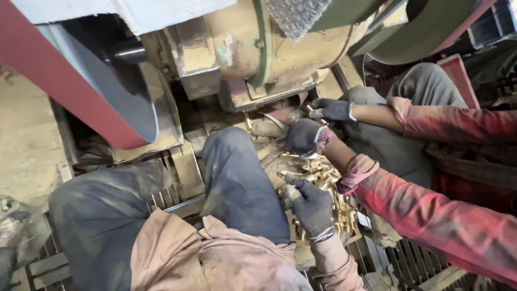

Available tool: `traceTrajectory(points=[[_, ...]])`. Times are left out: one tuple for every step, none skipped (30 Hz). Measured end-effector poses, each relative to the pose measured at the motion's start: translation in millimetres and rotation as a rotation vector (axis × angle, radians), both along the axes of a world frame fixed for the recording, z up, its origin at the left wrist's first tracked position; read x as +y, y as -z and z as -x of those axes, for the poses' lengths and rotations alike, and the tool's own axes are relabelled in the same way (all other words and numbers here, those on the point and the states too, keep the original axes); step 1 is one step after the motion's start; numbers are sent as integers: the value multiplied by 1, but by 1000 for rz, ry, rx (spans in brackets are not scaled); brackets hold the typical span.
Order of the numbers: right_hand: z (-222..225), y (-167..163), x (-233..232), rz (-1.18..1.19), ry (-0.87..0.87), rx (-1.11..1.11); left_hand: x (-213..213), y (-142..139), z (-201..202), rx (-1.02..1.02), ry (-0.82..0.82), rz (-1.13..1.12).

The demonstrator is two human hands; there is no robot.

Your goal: The person repeatedly presses small brass-colored metal parts against a vertical belt sander to smooth their surfaces. They handle the parts one at a time, rotate them to contact different edges, and place finished pieces on a nearby wooden board.

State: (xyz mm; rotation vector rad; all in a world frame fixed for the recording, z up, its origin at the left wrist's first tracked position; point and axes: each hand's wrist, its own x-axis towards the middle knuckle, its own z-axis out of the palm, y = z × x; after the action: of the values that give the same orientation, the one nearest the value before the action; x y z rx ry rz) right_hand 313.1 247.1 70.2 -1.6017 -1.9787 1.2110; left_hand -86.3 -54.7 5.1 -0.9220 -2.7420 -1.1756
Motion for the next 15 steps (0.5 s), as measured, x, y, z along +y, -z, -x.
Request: traceTrajectory(points=[[9, -5, -1, -3, -12, 58, 4, 0, -3, 27, -3, 26], [19, -8, -2, -2, -26, 116, 4, -4, -4, 52, 2, 59], [30, -11, -3, 53, -61, 167, 5, -8, -5, 76, -1, 78], [41, -12, -3, 108, -102, 219, 6, -13, -5, 110, -9, 97], [53, -12, -2, 162, -147, 271, 10, -16, -7, 130, -5, 107], [67, -10, 0, 139, -234, 324, 16, -17, -10, 157, -10, 126], [80, -6, 0, 119, -323, 377, 22, -18, -12, 179, 0, 163], [94, -2, 0, 101, -417, 434, 22, -20, -14, 202, 11, 196], [108, 4, 1, 46, -469, 394, 25, -18, -22, 319, 20, 165], [123, 11, 2, -11, -518, 353, 24, -18, -24, 96, -14, 131], [135, 18, 3, -67, -568, 311, 22, -16, -28, -131, -44, 89], [143, 24, 5, 7, -563, 333, 18, -15, -31, 29, -19, 74], [150, 29, 10, 82, -560, 353, 13, -13, -33, 189, 5, 64], [154, 33, 13, 159, -553, 370, 7, -11, -34, 349, 36, 61], [155, 36, 16, -60, -628, 336, 2, -10, -34, 306, 7, 27]])
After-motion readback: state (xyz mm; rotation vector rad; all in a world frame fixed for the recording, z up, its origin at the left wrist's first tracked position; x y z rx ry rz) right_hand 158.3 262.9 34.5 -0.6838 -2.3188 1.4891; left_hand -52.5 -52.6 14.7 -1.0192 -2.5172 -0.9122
